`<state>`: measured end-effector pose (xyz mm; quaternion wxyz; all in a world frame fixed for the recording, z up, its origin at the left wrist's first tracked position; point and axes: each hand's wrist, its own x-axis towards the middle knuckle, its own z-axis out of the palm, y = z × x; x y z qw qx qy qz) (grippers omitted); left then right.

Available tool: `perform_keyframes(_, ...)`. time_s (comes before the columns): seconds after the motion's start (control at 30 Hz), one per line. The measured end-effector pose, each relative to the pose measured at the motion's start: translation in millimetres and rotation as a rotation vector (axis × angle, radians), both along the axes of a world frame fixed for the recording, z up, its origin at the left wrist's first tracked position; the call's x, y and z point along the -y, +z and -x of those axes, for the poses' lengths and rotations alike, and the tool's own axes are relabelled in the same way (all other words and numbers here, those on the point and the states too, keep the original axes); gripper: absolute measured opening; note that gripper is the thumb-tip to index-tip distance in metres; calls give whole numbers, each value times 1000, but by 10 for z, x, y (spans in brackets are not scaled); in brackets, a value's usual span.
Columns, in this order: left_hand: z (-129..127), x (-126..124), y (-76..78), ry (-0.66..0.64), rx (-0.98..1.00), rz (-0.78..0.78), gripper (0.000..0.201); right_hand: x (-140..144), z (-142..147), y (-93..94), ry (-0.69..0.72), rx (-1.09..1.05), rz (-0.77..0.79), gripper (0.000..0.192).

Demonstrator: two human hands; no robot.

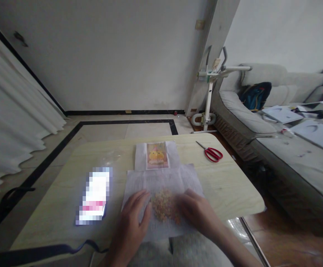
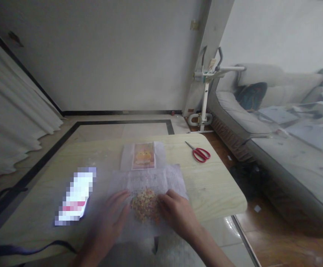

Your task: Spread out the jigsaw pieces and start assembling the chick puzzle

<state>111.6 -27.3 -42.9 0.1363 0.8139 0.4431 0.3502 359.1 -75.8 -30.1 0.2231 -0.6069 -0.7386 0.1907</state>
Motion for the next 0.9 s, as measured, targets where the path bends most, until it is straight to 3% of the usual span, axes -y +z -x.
perform_keyframes(0.37, -361, -686, 342, 34, 453, 251, 29, -41, -21, -63, 1, -41, 1, 11)
perform_keyframes(0.43, -372, -783, 394, 52, 455, 257, 31, -46, -16, -66, -8, -28, 2, 11)
perform_keyframes(0.53, -341, -863, 478, -6, 300, 258, 29, -47, -1, -80, -28, 18, -20, 12)
perform_keyframes(0.63, -278, -756, 521, -166, 48, 298, 29, -40, 16, -101, -53, 32, -40, 13)
perform_keyframes(0.73, -223, -440, 456, -295, -172, 286, 34, -33, 27, -130, -77, 29, -64, 14)
perform_keyframes(0.83, -211, -92, 297, -306, -299, 262, 70, -31, 25, -160, -86, 25, -85, 14)
perform_keyframes(0.9, -239, 60, 184, -291, -336, 266, 76, -31, 20, -174, -86, 13, -94, 15)
